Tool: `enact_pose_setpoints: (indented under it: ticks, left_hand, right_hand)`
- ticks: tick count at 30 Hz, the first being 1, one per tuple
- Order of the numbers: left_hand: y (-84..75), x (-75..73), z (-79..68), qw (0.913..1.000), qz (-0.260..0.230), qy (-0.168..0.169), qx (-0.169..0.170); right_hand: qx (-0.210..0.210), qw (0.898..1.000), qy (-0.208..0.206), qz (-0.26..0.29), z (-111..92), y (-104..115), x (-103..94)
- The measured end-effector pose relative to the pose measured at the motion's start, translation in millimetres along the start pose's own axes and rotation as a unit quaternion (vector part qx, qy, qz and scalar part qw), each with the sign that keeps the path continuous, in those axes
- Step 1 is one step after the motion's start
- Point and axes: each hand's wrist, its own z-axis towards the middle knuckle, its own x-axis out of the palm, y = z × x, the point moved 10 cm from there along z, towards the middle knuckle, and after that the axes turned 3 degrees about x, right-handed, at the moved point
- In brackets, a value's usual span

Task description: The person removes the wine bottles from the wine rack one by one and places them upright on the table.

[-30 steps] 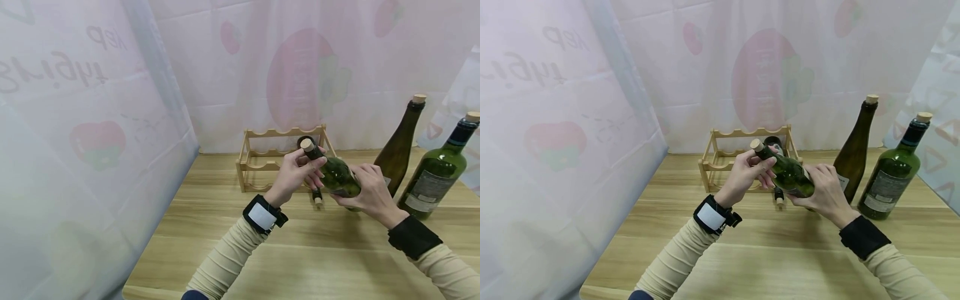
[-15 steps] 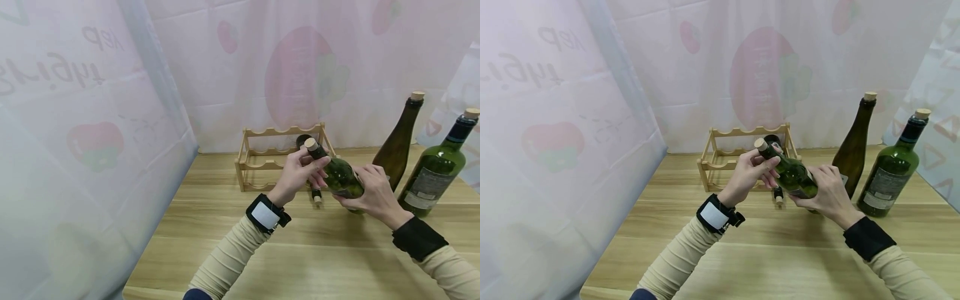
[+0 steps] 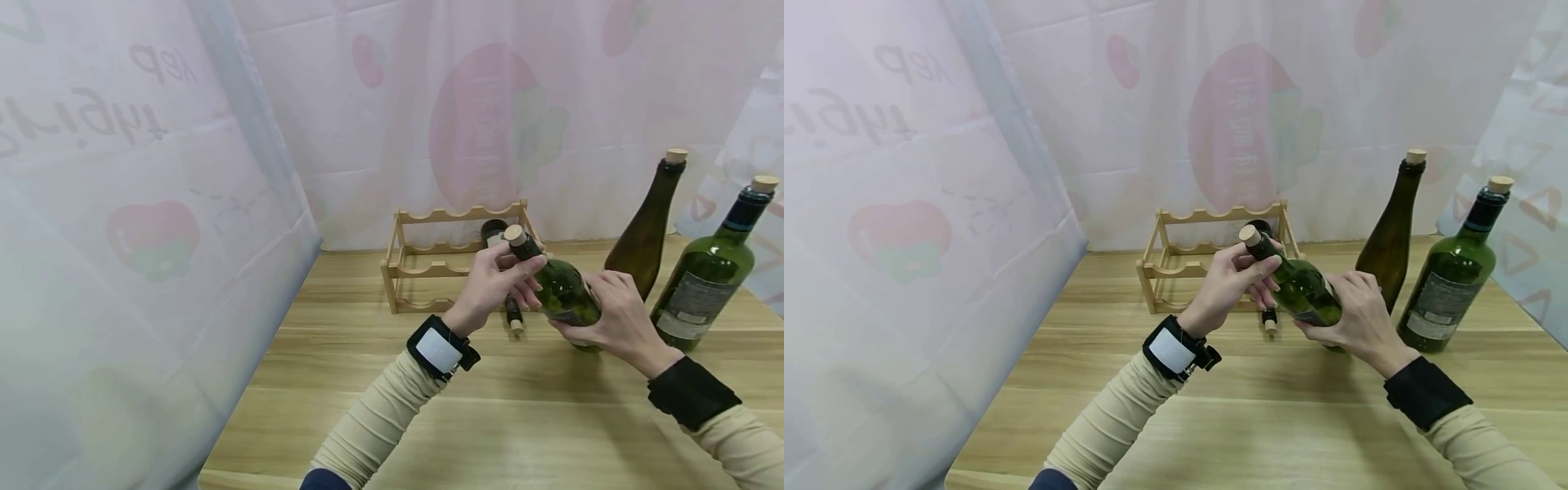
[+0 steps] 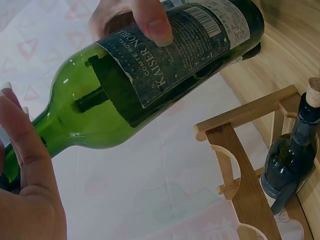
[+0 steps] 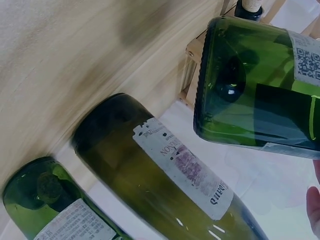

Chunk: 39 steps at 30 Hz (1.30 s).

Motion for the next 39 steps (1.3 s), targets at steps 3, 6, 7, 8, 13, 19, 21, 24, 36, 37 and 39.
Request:
enact_pose_setpoints:
  ticks: [3,6,7,8,13,19,21,24,36,37,39]
  left_hand:
    - [-0.6,1.8,1.2,1.0,0.0,0.002,0.003]
    - [-0.3,3.5,2.4,1.0,-0.004,0.002,0.001]
    - [-0.3,4.1,2.7,1.0,-0.003,0.002,0.001]
    - [0.2,4.6,3.1,1.0,-0.003,0.003,-0.001]
    - [-0.4,7.2,4.4,1.0,0.0,0.003,0.001]
    - [0.0,9.1,6.2,1.0,0.007,0.002,0.0]
    - [1.2,10.0,6.8,1.0,0.008,0.002,-0.003]
    - [3.5,11.7,7.7,0.9999,0.007,0.002,-0.009]
    - [6.9,17.8,11.3,0.9999,-0.002,0.013,-0.006]
    - [6.8,18.2,11.3,0.9999,-0.002,0.013,-0.006]
    - [7.1,19.2,11.5,0.9999,-0.004,0.014,-0.006]
  right_hand:
    - [0.0,1.0,-0.003,-0.005,0,0,-2.0]
    - [0.002,1.0,-0.002,-0.008,-1,-2,-2.8]
    - [0.003,1.0,-0.001,-0.009,-1,-2,-2.9]
    - [0.005,1.0,0.001,-0.01,-2,-3,-2.9]
    - [0.012,1.0,0.007,-0.014,-3,-5,-4.2]
    - [0.008,1.0,0.001,-0.01,-4,-5,-7.9]
    - [0.008,1.0,0.001,-0.009,-5,-6,-8.5]
    - [0.009,1.0,0.001,-0.009,-6,-7,-9.5]
    - [0.011,1.0,0.003,-0.007,-11,-12,-12.6]
    - [0.011,1.0,0.003,-0.007,-11,-12,-12.8]
    - [0.012,1.0,0.002,-0.009,-12,-12,-13.2]
